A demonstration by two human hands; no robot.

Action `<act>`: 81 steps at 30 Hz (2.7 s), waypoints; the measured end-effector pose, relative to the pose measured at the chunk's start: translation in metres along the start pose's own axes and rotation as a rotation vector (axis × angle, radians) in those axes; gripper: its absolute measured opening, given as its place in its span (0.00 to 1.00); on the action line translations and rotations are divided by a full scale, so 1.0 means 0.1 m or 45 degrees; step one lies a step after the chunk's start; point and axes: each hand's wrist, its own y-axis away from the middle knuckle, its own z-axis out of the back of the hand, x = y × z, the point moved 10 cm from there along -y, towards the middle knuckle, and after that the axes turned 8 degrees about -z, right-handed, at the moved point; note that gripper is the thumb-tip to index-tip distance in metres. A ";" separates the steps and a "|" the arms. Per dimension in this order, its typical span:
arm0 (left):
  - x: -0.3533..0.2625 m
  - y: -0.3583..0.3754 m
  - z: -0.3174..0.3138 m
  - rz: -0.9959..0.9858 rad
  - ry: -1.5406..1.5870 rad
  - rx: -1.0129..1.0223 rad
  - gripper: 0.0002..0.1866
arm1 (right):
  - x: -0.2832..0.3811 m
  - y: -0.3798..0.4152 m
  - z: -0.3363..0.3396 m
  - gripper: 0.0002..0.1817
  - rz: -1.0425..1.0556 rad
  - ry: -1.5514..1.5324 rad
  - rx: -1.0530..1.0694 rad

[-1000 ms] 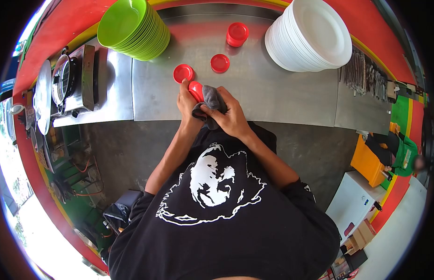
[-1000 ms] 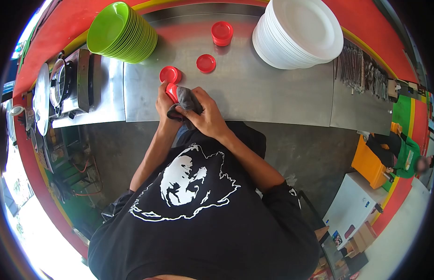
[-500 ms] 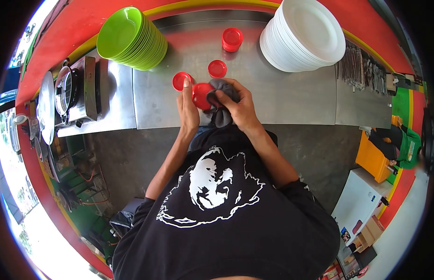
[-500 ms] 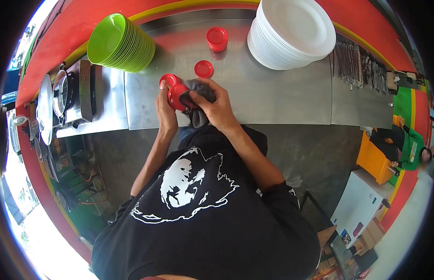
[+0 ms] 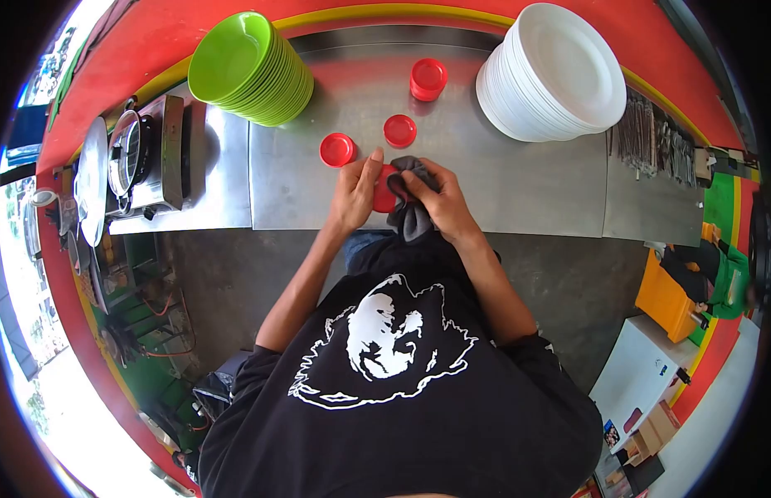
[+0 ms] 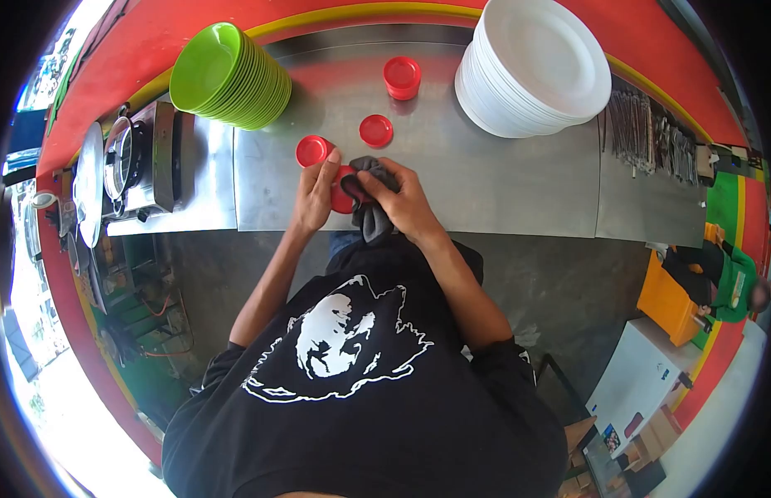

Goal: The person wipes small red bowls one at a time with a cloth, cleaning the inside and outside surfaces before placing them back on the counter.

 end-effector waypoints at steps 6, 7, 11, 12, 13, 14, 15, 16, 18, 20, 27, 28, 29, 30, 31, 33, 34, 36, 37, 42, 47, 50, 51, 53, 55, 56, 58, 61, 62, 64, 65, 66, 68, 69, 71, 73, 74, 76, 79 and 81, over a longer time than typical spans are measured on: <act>0.03 0.14 0.01 0.101 0.498 -0.515 0.29 | 0.13 0.06 0.00 0.15 0.179 0.071 -0.117; 0.05 0.16 0.02 0.077 0.483 -0.526 0.28 | 0.06 0.06 0.01 0.15 0.143 0.086 -0.089; 0.03 0.02 0.02 -0.097 0.004 -0.042 0.27 | -0.09 0.07 -0.01 0.15 0.021 0.208 0.076; 0.01 0.00 -0.01 -0.115 -0.115 0.115 0.27 | -0.10 0.07 -0.02 0.15 0.007 0.280 0.114; -0.06 0.00 -0.09 -0.134 -0.234 0.274 0.26 | -0.11 0.05 -0.02 0.15 -0.005 0.351 0.149; -0.13 0.04 -0.18 -0.097 -0.220 0.397 0.26 | -0.13 0.04 -0.03 0.15 -0.017 0.421 0.184; -0.15 0.05 -0.13 -0.147 -0.242 0.308 0.26 | -0.12 0.02 -0.02 0.15 -0.020 0.386 0.183; -0.18 0.05 -0.09 -0.200 -0.266 0.220 0.26 | -0.10 0.01 -0.02 0.15 -0.020 0.349 0.180; -0.17 0.05 -0.01 -0.130 -0.072 -0.030 0.27 | -0.06 0.01 -0.02 0.15 -0.022 0.209 0.135; -0.05 0.11 0.02 0.119 0.364 -0.357 0.28 | -0.03 0.02 -0.03 0.16 -0.025 0.007 0.055; 0.06 0.21 0.03 0.061 0.326 -0.462 0.31 | -0.12 0.03 0.01 0.16 0.127 0.049 -0.083; 0.08 0.16 0.01 0.054 0.280 -0.360 0.31 | -0.17 0.02 0.03 0.16 0.106 0.099 -0.071; 0.13 0.13 0.03 0.049 0.234 -0.258 0.31 | -0.20 0.02 0.04 0.16 0.084 0.149 -0.058; 0.14 0.10 0.05 0.042 0.187 -0.157 0.31 | -0.20 0.02 0.03 0.16 0.057 0.136 -0.027; 0.13 0.07 0.04 0.033 0.081 -0.012 0.31 | -0.19 0.02 -0.01 0.16 0.033 0.123 0.006; 0.11 0.07 -0.01 0.020 -0.135 0.285 0.30 | -0.17 0.02 -0.07 0.15 0.030 0.161 0.052; 0.12 0.08 -0.01 0.051 -0.198 0.343 0.29 | -0.15 0.01 -0.08 0.15 0.052 0.215 0.062; 0.08 0.10 0.01 0.064 0.031 0.159 0.30 | -0.12 0.02 -0.06 0.15 0.073 0.188 0.034; 0.05 0.11 0.00 0.071 0.146 0.069 0.30 | -0.12 0.01 -0.06 0.15 0.073 0.104 -0.001; 0.05 0.21 -0.04 0.143 0.383 -0.292 0.30 | -0.08 0.04 0.01 0.14 0.078 -0.165 -0.144; 0.14 0.17 -0.11 0.092 0.241 0.131 0.30 | -0.18 0.08 0.01 0.14 0.063 0.077 -0.021; 0.09 0.14 -0.04 0.054 0.070 0.215 0.29 | -0.20 0.07 -0.05 0.14 0.022 0.148 0.084; 0.04 0.13 -0.05 0.046 0.056 0.200 0.28 | -0.18 0.06 -0.04 0.14 0.039 0.077 0.032; 0.08 0.16 0.03 0.165 0.309 -0.128 0.28 | -0.14 0.05 -0.01 0.14 0.077 -0.064 -0.081; 0.06 0.23 -0.02 0.179 0.457 -0.262 0.28 | -0.13 0.04 0.04 0.14 0.078 -0.164 -0.114; -0.01 0.26 -0.07 0.132 0.477 -0.240 0.27 | -0.13 0.04 0.07 0.14 0.078 -0.214 -0.128; 0.02 0.28 -0.10 0.052 0.458 -0.255 0.28 | -0.10 0.07 0.10 0.15 0.158 -0.124 -0.162; 0.12 0.28 -0.10 0.074 0.410 -0.155 0.28 | -0.08 0.14 0.09 0.16 0.186 0.053 -0.158; 0.12 0.25 -0.11 0.077 0.353 -0.055 0.28 | -0.06 0.16 0.08 0.17 0.182 0.119 -0.145; 0.11 0.25 -0.13 0.086 0.234 0.137 0.29 | -0.02 0.19 -0.01 0.17 0.105 0.238 -0.020; 0.09 0.26 -0.11 0.100 0.221 0.145 0.28 | -0.03 0.20 -0.06 0.18 0.066 0.297 0.043; 0.03 0.26 -0.09 0.111 0.207 0.156 0.28 | 0.00 0.21 -0.06 0.18 0.102 0.279 0.028; -0.02 0.27 -0.05 0.119 0.274 0.105 0.27 | 0.05 0.20 -0.07 0.18 0.179 0.243 -0.001; -0.04 0.29 -0.04 0.117 0.352 0.043 0.26 | 0.03 0.17 -0.02 0.18 0.175 0.146 -0.049; -0.08 0.33 -0.07 0.093 0.490 -0.073 0.25 | -0.03 0.13 0.09 0.19 0.162 -0.047 -0.147; -0.11 0.39 -0.13 0.050 0.605 -0.183 0.25 | 0.03 0.16 0.10 0.19 0.233 0.002 -0.215; -0.08 0.42 -0.10 0.046 0.553 -0.201 0.25 | 0.06 0.18 0.10 0.19 0.269 0.023 -0.247; -0.02 0.47 -0.03 0.040 0.447 -0.233 0.26 | 0.23 0.33 0.05 0.19 0.520 0.405 -0.363; -0.04 0.50 0.09 0.026 0.396 -0.300 0.28 | 0.48 0.57 -0.23 0.21 0.860 0.800 -0.408; -0.04 0.53 0.11 0.050 0.405 -0.323 0.28 | 0.61 0.73 -0.50 0.21 1.042 1.024 -0.345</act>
